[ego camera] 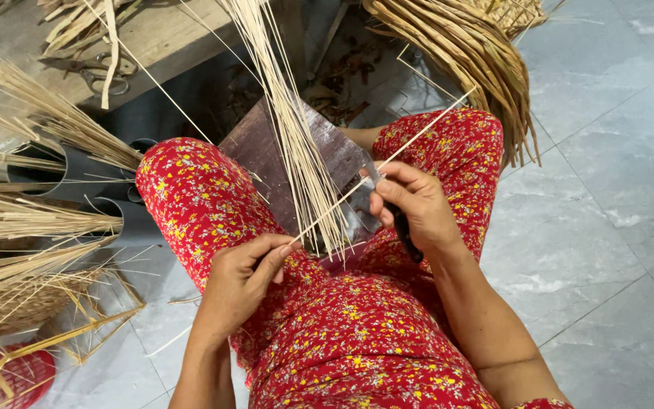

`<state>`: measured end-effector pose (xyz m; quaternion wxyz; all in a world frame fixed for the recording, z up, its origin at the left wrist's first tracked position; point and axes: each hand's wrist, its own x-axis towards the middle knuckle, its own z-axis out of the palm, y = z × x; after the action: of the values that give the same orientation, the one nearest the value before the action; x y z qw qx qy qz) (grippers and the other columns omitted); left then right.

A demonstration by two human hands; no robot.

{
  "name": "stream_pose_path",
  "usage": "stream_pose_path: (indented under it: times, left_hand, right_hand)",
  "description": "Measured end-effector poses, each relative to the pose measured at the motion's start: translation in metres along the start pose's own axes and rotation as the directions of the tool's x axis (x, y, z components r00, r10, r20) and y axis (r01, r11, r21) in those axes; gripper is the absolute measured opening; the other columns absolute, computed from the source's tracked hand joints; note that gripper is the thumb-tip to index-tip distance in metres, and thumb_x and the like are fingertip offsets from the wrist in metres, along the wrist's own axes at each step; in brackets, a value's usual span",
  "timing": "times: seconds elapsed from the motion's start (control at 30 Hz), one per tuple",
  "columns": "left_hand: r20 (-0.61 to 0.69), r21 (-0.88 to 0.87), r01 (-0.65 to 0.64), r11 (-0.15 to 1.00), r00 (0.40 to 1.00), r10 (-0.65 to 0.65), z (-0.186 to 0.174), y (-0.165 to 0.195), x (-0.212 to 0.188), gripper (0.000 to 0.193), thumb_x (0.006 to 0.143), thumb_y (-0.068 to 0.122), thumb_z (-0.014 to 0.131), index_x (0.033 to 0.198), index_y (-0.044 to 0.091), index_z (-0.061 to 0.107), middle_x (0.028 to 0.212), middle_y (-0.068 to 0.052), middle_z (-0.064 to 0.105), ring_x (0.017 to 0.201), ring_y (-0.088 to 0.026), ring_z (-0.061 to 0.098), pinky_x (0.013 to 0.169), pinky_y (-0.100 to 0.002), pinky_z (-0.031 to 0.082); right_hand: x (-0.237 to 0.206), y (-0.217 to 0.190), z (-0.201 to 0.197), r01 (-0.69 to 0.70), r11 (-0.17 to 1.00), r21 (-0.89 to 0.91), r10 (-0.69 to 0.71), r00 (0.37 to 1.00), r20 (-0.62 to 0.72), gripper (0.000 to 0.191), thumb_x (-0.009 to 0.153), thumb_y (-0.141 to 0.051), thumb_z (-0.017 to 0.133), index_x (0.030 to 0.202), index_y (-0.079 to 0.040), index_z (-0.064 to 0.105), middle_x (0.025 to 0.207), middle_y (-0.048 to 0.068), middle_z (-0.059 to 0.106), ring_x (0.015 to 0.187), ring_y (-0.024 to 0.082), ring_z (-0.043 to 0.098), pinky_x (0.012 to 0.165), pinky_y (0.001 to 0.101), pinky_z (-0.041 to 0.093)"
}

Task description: The person sits on the floor and uses a small knife to shave and trim thin bamboo strips, drawing each strip across the blade to smooth and point the ends, then sets finished strips onto a growing bundle on a board on their lap.

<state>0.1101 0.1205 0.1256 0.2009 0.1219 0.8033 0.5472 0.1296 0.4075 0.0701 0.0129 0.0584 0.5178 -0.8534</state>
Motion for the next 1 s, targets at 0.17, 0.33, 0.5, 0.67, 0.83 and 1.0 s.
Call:
stream_pose_path:
  times: [0.17, 0.33, 0.5, 0.67, 0.83, 1.0]
  left_hand:
    - [-0.024, 0.042, 0.042, 0.998, 0.999, -0.041, -0.017, -0.020, -0.010, 0.019, 0.095, 0.013, 0.068, 0.108, 0.004, 0.079, 0.063, 0.000, 0.064, 0.057, -0.005, 0.055, 0.051, -0.023, 0.044]
    - [-0.020, 0.026, 0.139, 0.990, 0.990, -0.138, -0.032, -0.053, -0.015, 0.020, 0.094, 0.013, 0.067, 0.107, 0.005, 0.080, 0.062, -0.001, 0.064, 0.051, -0.006, 0.051, 0.045, -0.023, 0.040]
    - [0.006, -0.088, 0.192, 0.977, 0.981, -0.192, -0.043, -0.114, -0.004, 0.024, 0.095, 0.011, 0.065, 0.114, 0.005, 0.078, 0.060, -0.005, 0.064, 0.044, -0.009, 0.049, 0.040, -0.024, 0.036]
    - [0.004, 0.055, 0.114, 0.992, 0.993, -0.114, -0.051, -0.198, 0.026, 0.024, 0.096, 0.008, 0.063, 0.115, 0.002, 0.075, 0.058, -0.009, 0.066, 0.045, -0.011, 0.056, 0.044, -0.024, 0.046]
    - [0.111, -0.062, 0.175, 0.983, 0.979, -0.168, -0.067, -0.272, 0.046, 0.027, 0.094, 0.011, 0.061, 0.117, 0.001, 0.070, 0.058, -0.014, 0.070, 0.047, -0.016, 0.064, 0.047, -0.028, 0.053]
    - [-0.006, 0.002, 0.134, 0.991, 0.991, -0.134, -0.074, -0.325, 0.059, 0.029, 0.097, 0.017, 0.062, 0.115, -0.005, 0.067, 0.066, -0.013, 0.072, 0.054, -0.018, 0.068, 0.055, -0.031, 0.058]
  right_hand:
    - [0.011, -0.010, -0.039, 0.071, 0.998, 0.002, -0.070, 0.987, -0.147, 0.025, 0.103, -0.012, 0.063, 0.125, -0.001, 0.067, 0.078, 0.004, 0.066, 0.061, 0.008, 0.057, 0.055, 0.0204, 0.046]
    - [0.016, -0.024, -0.079, 0.197, 0.978, 0.069, -0.167, 0.936, -0.310, 0.027, 0.105, -0.013, 0.062, 0.129, -0.002, 0.064, 0.079, 0.002, 0.067, 0.060, 0.007, 0.057, 0.052, 0.0202, 0.046]
    - [0.010, -0.038, -0.086, 0.312, 0.947, 0.078, -0.263, 0.891, -0.370, 0.040, 0.102, -0.013, 0.063, 0.139, -0.002, 0.057, 0.078, 0.004, 0.067, 0.056, 0.006, 0.056, 0.050, 0.0204, 0.046]
    - [0.003, 0.002, -0.015, 0.027, 0.997, 0.072, -0.035, 0.993, 0.109, 0.051, 0.103, -0.012, 0.060, 0.151, 0.000, 0.046, 0.081, 0.008, 0.072, 0.060, 0.007, 0.059, 0.056, 0.0217, 0.049]
    - [0.005, 0.049, 0.046, -0.165, 0.986, -0.001, 0.156, 0.930, 0.333, 0.041, 0.108, -0.013, 0.056, 0.146, 0.002, 0.055, 0.084, 0.006, 0.071, 0.062, 0.002, 0.056, 0.055, 0.0186, 0.045]
    - [0.014, 0.055, 0.035, -0.102, 0.995, 0.009, 0.097, 0.968, 0.233, 0.035, 0.108, -0.011, 0.057, 0.141, 0.001, 0.057, 0.084, 0.005, 0.071, 0.062, 0.002, 0.057, 0.055, 0.0189, 0.046]
